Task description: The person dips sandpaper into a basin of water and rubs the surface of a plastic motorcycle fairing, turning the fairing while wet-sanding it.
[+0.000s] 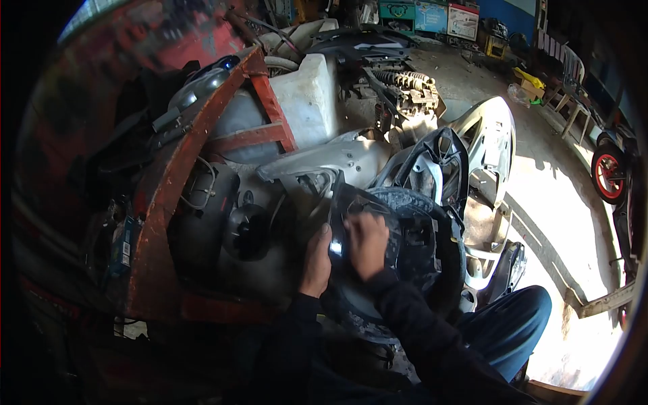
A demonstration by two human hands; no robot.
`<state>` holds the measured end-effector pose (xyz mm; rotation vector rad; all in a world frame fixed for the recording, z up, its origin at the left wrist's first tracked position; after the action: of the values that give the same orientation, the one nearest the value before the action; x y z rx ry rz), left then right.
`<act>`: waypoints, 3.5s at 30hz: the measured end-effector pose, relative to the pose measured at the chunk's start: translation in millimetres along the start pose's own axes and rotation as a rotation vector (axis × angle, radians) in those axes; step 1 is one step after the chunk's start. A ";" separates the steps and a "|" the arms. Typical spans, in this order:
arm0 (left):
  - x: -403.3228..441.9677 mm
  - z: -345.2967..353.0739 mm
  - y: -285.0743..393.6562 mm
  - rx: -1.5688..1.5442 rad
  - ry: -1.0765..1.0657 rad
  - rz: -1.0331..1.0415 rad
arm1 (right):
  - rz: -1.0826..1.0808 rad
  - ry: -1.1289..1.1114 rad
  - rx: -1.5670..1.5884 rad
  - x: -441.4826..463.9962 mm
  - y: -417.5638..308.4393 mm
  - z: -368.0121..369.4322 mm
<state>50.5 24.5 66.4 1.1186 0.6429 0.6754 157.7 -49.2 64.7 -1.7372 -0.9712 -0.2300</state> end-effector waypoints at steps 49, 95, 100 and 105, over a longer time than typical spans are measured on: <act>-11.0 15.9 20.7 -0.152 0.292 -0.296 | -0.145 -0.002 -0.150 -27.1 -42.1 -11.7; -7.5 17.4 32.4 -0.058 0.243 0.118 | 0.058 -0.118 -0.247 54.8 -37.4 23.3; -11.0 18.1 55.0 0.152 0.099 0.366 | -0.055 -0.035 -0.031 37.0 -64.9 -12.8; -21.3 15.3 30.2 0.237 0.045 0.406 | 0.015 0.102 0.011 47.4 -37.4 -17.4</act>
<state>43.7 8.1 102.2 1.4781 0.5474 0.9909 167.5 -37.7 125.7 -1.7056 -0.8839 -0.3001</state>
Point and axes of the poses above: each hand's wrist, its own x-axis towards the middle knuckle, its own z-axis out of the palm, y = z × x, the point moved 1 cm from there along x, towards the middle knuckle, and after that the axes turned 2 degrees about y, right-handed, at the moved point
